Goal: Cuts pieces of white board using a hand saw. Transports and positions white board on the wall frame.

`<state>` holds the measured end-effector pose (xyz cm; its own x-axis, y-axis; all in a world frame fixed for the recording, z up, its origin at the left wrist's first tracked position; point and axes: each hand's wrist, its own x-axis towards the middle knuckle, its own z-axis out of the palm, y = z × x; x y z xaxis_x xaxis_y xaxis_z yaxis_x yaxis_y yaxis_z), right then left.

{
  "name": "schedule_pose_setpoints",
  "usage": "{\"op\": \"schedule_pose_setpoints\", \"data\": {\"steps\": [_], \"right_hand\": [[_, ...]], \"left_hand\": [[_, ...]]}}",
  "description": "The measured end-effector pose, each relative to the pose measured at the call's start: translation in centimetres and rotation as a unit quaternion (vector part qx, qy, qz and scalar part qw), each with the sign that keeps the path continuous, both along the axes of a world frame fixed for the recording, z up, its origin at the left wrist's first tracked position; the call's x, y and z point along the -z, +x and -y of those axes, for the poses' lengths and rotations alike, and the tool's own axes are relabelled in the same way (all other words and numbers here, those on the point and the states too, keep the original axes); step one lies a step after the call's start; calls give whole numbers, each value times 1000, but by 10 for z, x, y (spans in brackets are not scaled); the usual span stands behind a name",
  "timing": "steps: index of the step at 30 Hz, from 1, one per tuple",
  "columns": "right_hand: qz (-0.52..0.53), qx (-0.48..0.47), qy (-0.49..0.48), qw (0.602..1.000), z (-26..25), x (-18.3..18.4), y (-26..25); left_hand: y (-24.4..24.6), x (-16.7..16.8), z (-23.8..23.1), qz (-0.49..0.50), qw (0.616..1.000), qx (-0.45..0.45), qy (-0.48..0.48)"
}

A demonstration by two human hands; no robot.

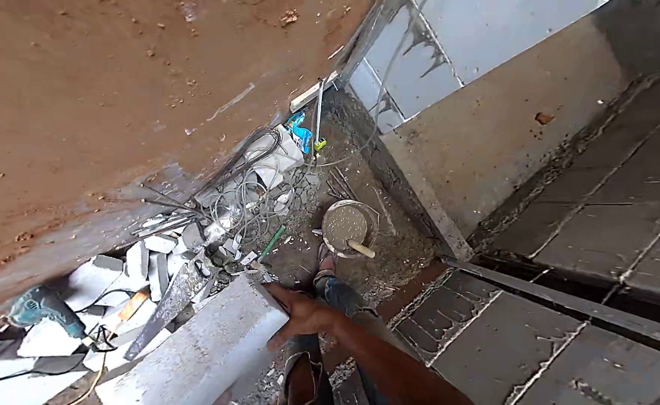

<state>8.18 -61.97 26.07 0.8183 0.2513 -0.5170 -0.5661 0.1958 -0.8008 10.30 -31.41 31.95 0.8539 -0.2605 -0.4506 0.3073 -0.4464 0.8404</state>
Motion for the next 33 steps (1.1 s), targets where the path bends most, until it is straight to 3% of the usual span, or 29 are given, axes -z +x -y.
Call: {"op": "schedule_pose_setpoints", "data": {"steps": [3, 6, 10, 13, 17, 23, 27, 33], "right_hand": [[-50, 37, -143, 988, 43, 38, -13], [-195, 45, -310, 929, 86, 86, -47], [-351, 146, -334, 863, 139, 143, -117], [-420, 31, -396, 816, 181, 175, -154], [-373, -116, -493, 777, 214, 246, -181], [-390, -249, -450, 764, 221, 325, -160], [-427, -200, -436, 767, 209, 322, -148], [-524, -124, -430, 724, 214, 212, -156]], "left_hand": [[1, 39, 62, -28, 997, -37, 67], [6, 97, 133, -16, 988, -10, 153], [26, 173, 231, -38, 945, 64, 319], [50, 233, 286, -76, 911, 122, 387], [82, 303, 341, -99, 881, 175, 428], [95, 356, 383, -83, 864, 201, 454], [84, 369, 374, -56, 856, 211, 469], [59, 346, 349, -19, 865, 200, 459]]}}
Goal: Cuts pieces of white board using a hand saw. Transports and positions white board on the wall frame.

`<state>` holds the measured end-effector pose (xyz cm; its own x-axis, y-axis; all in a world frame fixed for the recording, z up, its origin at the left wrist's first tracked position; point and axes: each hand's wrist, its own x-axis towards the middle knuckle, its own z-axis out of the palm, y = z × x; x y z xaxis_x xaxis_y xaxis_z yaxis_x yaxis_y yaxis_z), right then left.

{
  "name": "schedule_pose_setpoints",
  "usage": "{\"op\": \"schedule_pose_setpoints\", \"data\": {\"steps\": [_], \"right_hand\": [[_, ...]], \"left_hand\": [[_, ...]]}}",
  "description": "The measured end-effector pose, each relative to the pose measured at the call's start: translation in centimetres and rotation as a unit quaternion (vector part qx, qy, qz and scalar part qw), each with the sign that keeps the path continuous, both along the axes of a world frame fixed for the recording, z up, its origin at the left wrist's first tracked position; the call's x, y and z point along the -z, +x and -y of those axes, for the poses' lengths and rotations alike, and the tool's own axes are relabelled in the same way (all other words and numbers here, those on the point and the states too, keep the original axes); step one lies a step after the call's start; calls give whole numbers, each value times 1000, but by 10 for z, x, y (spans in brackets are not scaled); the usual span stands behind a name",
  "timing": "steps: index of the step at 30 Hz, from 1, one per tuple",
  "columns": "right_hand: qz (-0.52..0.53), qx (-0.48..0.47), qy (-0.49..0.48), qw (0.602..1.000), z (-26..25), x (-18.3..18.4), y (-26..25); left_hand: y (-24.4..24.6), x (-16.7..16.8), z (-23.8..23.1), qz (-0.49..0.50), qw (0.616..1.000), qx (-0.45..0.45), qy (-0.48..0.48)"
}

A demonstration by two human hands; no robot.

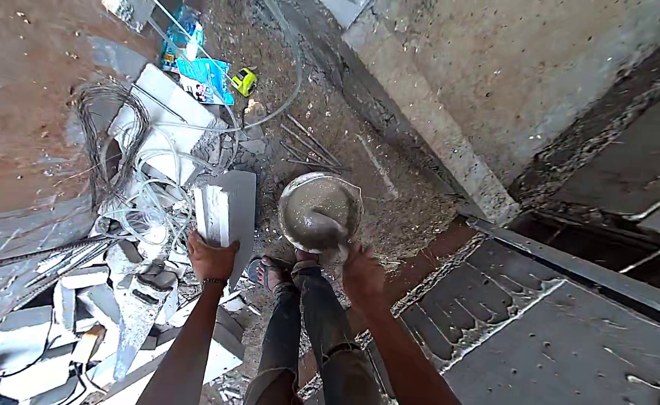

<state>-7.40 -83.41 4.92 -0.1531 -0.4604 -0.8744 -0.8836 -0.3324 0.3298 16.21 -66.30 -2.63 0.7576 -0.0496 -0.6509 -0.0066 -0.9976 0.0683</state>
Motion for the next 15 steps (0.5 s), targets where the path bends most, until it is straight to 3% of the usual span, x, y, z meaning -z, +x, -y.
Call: {"op": "schedule_pose_setpoints", "data": {"steps": [3, 7, 9, 11, 13, 15], "right_hand": [[3, 36, -35, 999, 0, 2, -13], [78, 153, -20, 985, 8, 72, -11], [203, 297, -9, 933, -2, 121, -19], [281, 419, 9, 863, -23, 147, -32], [326, 513, 27, 793, -45, 142, -47], [349, 550, 34, 757, -63, 125, -65]], "left_hand": [[-11, -30, -28, 3, 1000, 0, -24], [-25, -70, -67, 3, 1000, 0, -21], [-31, -86, -88, 13, 1000, 5, -21], [-37, -104, -109, 23, 999, 20, -20], [-38, -124, -127, 21, 999, 29, -14], [-40, -145, -145, 16, 999, 39, -8]]}}
